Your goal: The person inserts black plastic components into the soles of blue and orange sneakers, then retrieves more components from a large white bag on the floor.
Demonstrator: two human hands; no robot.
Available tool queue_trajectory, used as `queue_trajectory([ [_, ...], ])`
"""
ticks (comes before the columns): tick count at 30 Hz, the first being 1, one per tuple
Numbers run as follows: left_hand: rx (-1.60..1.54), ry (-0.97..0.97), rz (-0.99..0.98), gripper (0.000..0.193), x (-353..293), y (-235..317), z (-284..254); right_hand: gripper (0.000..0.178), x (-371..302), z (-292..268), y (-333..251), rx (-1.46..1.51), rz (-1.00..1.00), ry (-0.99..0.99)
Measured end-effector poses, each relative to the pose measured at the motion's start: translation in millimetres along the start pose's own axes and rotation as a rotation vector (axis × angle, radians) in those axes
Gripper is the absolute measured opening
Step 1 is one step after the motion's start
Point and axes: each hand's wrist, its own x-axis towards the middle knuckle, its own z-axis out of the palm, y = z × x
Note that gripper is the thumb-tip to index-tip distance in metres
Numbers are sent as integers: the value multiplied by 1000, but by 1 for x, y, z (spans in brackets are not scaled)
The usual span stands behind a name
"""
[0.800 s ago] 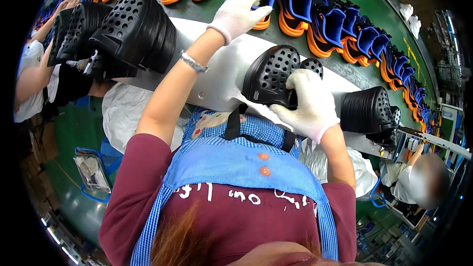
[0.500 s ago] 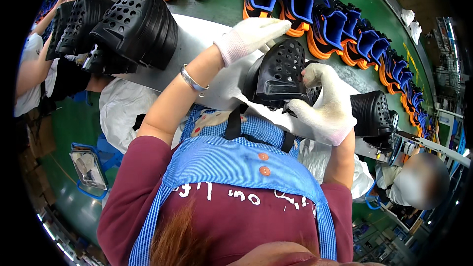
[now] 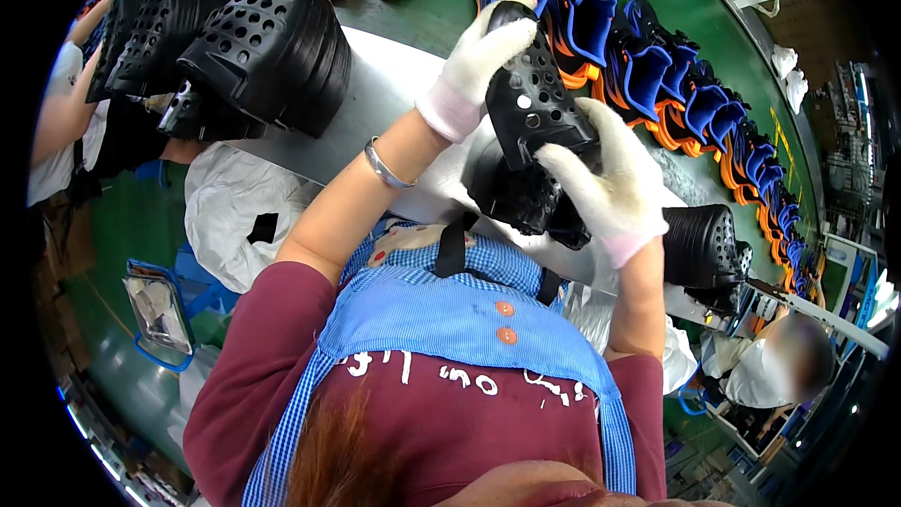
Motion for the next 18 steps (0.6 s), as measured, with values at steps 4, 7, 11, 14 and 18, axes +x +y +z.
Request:
queue_trajectory([
  [4, 163, 194, 106, 34, 3, -1, -5, 52, 16, 13, 3, -140, -4, 11],
  [7, 67, 332, 152, 29, 9, -8, -3, 49, 22, 23, 7, -113, 25, 72],
  [11, 134, 299, 85, 28, 27, -12, -21, 39, 45, 20, 9, -319, -40, 39],
  [14, 713, 198, 120, 39, 35, -13, -53, 36, 66, 12, 22, -461, -35, 47],
  [18, 1257, -39, 302, 30, 45, -14, -71, 40, 105, 1, 31, -511, 81, -69],
])
